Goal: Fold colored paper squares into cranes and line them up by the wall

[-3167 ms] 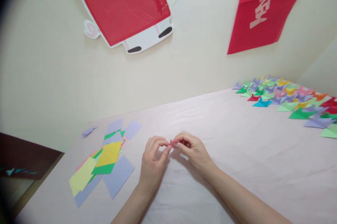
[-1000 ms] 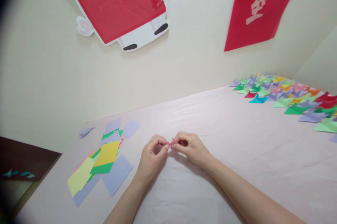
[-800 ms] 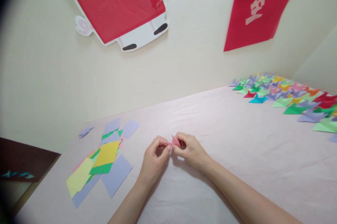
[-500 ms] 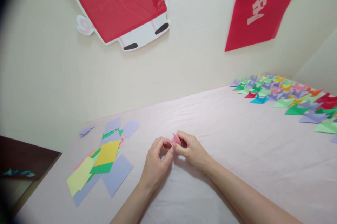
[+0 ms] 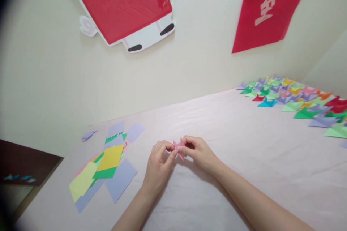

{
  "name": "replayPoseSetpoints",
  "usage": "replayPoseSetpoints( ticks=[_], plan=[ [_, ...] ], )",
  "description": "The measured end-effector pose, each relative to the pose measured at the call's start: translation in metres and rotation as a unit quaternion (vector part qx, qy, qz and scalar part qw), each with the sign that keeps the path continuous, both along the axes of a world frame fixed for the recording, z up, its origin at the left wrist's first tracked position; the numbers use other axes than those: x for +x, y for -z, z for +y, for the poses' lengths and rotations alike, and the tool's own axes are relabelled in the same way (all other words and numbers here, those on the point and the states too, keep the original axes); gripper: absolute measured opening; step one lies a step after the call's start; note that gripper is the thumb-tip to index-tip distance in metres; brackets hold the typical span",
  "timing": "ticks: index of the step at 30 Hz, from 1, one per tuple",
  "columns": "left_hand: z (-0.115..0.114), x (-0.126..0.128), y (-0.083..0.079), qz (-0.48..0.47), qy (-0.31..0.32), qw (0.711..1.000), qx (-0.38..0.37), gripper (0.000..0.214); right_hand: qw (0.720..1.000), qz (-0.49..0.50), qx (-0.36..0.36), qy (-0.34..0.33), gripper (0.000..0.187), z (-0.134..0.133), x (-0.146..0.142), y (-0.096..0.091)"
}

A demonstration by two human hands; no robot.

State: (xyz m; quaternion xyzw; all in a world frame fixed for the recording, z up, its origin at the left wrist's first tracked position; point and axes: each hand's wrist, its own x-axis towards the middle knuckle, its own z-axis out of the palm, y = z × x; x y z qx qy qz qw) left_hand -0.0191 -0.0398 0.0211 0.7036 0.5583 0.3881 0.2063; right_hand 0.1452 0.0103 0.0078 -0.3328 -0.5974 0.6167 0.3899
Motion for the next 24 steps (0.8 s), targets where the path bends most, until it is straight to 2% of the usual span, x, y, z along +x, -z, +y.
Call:
replayPoseSetpoints(
  ticks=[8, 14, 18, 24],
  plan=[
    [0.002, -0.002, 0.002, -0.082, -0.013, 0.996, -0.033, 0.016, 0.998, -0.060, 0.001, -0.006, 0.035, 0.005, 0.004, -0.004],
    [0.003, -0.001, 0.007, -0.107, -0.028, 0.993, -0.047, 0.015, 1.000, -0.011, -0.024, 0.014, 0.031, 0.005, 0.001, 0.003],
    [0.004, 0.003, 0.006, -0.166, -0.025, 0.984, -0.064, 0.014, 0.999, 0.011, -0.017, 0.035, 0.033, 0.005, 0.000, 0.007],
    [0.011, 0.017, 0.006, -0.255, -0.028, 0.960, -0.111, 0.028, 0.999, 0.003, -0.016, 0.039, 0.038, 0.005, 0.000, 0.004]
  ],
)
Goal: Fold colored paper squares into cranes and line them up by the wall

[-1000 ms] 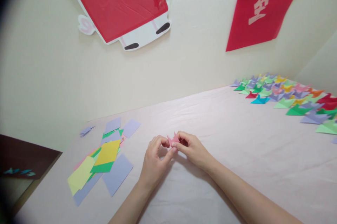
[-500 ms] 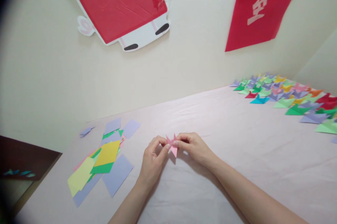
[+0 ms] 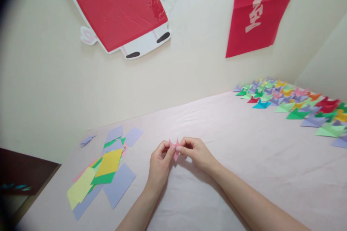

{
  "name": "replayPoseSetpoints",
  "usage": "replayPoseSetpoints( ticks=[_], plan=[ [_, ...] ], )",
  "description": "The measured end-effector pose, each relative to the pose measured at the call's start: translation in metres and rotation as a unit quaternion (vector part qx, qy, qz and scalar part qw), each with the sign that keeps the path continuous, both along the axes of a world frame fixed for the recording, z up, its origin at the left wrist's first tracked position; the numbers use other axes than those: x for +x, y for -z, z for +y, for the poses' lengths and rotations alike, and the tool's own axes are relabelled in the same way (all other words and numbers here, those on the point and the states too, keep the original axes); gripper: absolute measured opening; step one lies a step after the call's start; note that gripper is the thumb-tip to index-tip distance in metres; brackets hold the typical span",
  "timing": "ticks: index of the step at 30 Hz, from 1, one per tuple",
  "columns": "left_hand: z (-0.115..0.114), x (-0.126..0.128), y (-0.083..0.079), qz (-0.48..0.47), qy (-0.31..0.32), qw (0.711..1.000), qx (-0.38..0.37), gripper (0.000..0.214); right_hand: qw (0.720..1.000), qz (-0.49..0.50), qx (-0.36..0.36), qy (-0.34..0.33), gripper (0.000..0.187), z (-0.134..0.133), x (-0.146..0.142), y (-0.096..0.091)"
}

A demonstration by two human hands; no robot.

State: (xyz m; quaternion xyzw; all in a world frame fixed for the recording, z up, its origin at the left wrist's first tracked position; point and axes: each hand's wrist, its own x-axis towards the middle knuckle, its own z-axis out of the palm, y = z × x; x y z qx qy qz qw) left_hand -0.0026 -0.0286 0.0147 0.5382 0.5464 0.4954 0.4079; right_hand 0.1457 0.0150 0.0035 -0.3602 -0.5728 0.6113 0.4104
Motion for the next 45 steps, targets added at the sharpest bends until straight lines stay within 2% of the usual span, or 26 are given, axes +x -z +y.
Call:
replayPoseSetpoints(
  ticks=[4, 8, 13, 21, 30, 35, 39, 45],
  plan=[
    [0.003, 0.003, 0.005, -0.008, -0.013, 1.000, -0.004, 0.028, 0.999, 0.027, -0.001, 0.031, 0.035, 0.000, 0.000, -0.002],
    [0.003, -0.001, 0.012, 0.036, 0.000, 0.999, 0.005, 0.019, 0.997, 0.051, 0.000, 0.062, 0.030, 0.001, -0.001, 0.002],
    [0.005, -0.003, 0.012, 0.042, -0.008, 0.998, 0.035, 0.012, 0.997, 0.058, 0.001, 0.046, 0.026, 0.001, -0.001, 0.005],
    [0.008, -0.004, 0.012, 0.005, -0.021, 0.999, 0.036, 0.017, 0.998, 0.041, 0.005, 0.041, 0.025, 0.000, 0.000, 0.001],
    [0.006, -0.003, 0.009, 0.011, -0.010, 0.999, 0.034, 0.019, 0.998, 0.034, 0.014, 0.041, 0.031, 0.000, -0.002, 0.003],
    [0.004, -0.002, 0.011, 0.036, -0.001, 0.999, 0.030, 0.022, 0.997, -0.034, 0.065, 0.018, 0.024, -0.004, -0.005, 0.004],
    [0.002, -0.001, 0.016, 0.054, -0.019, 0.998, 0.023, 0.022, 0.985, -0.121, 0.122, 0.031, 0.023, -0.005, -0.004, 0.000],
    [0.000, 0.001, 0.016, 0.046, -0.036, 0.998, 0.002, 0.025, 0.968, -0.181, 0.172, 0.031, 0.024, -0.006, -0.005, -0.005]
  ],
)
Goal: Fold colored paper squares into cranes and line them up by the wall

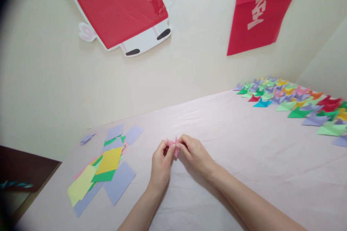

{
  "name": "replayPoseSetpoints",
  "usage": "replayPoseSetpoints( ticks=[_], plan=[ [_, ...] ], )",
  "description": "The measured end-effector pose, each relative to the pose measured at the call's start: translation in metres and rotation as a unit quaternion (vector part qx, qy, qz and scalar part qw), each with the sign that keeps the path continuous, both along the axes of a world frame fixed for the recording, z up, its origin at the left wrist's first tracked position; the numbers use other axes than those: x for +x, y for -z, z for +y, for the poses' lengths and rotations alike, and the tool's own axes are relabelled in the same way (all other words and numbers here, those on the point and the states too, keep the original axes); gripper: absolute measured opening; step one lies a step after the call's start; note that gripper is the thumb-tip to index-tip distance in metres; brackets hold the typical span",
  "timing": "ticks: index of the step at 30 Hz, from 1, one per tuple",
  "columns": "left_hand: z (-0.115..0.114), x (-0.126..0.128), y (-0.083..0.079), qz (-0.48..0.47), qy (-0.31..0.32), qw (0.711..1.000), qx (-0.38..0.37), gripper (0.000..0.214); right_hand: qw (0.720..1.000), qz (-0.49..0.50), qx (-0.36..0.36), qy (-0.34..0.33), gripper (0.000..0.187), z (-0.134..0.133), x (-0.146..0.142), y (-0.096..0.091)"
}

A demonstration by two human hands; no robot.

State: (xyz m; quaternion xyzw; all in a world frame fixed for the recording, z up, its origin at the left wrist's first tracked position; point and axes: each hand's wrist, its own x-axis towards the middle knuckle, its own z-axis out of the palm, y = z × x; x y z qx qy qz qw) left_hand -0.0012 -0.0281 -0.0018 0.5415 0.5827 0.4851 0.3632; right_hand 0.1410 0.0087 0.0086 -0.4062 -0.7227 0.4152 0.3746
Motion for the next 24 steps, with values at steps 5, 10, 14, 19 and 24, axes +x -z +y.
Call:
replayPoseSetpoints(
  ticks=[5, 10, 14, 19, 24],
  plan=[
    [0.0017, -0.0044, -0.0010, -0.022, -0.006, 1.000, -0.003, 0.028, 0.999, 0.040, -0.026, -0.005, 0.019, -0.0014, -0.0009, 0.0008],
    [0.0031, -0.0053, -0.0024, -0.051, 0.004, 0.999, 0.001, 0.026, 0.996, 0.073, -0.051, -0.011, 0.020, -0.0016, -0.0012, 0.0033],
    [0.0040, -0.0021, -0.0023, -0.069, 0.020, 0.997, 0.003, 0.025, 0.991, 0.121, -0.065, -0.001, 0.022, -0.0012, -0.0002, 0.0051],
    [0.0048, -0.0023, -0.0003, -0.065, 0.029, 0.997, -0.001, 0.022, 0.974, 0.201, -0.100, 0.020, 0.022, 0.0003, 0.0014, 0.0057],
    [0.0014, 0.0002, -0.0077, -0.034, 0.043, 0.998, 0.010, 0.020, 0.965, 0.229, -0.129, 0.011, 0.023, 0.0019, 0.0000, 0.0056]
  ],
)
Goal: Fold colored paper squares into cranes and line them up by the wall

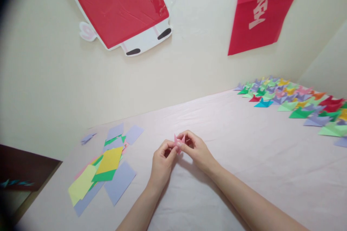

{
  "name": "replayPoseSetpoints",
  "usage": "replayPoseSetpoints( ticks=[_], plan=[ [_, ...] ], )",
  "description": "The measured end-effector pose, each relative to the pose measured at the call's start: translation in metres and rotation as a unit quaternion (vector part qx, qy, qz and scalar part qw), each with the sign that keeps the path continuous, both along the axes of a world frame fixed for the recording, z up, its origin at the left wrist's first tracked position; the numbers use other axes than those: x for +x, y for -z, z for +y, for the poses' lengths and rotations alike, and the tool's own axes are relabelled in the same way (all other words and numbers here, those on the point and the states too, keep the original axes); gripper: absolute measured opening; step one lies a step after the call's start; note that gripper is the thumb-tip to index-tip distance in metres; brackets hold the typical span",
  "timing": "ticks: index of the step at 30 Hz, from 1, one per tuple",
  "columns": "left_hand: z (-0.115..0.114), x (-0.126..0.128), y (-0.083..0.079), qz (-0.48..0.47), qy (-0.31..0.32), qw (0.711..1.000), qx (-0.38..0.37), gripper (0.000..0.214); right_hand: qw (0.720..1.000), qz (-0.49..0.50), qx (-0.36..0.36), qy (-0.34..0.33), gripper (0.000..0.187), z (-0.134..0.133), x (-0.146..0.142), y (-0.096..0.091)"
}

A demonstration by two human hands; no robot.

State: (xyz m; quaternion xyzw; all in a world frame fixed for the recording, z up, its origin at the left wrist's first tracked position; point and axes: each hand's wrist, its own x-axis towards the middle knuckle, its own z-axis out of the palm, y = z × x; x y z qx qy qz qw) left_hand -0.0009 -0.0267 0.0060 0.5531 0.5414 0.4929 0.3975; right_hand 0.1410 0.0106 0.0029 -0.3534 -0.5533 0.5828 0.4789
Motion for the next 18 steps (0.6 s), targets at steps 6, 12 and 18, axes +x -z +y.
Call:
replayPoseSetpoints(
  ticks=[6, 12, 18],
  plan=[
    [-0.0047, 0.0069, -0.0062, 0.081, 0.027, 0.996, 0.037, 0.012, 1.000, 0.001, -0.002, 0.023, 0.026, 0.0022, 0.0039, -0.0020],
    [-0.0056, 0.0073, -0.0045, 0.084, 0.047, 0.995, 0.013, 0.012, 0.998, 0.049, -0.038, 0.026, 0.031, 0.0029, 0.0038, -0.0005],
    [-0.0066, 0.0054, -0.0040, 0.007, 0.038, 0.999, -0.030, 0.019, 0.995, 0.072, -0.068, 0.011, 0.029, 0.0027, 0.0005, 0.0000]
  ],
)
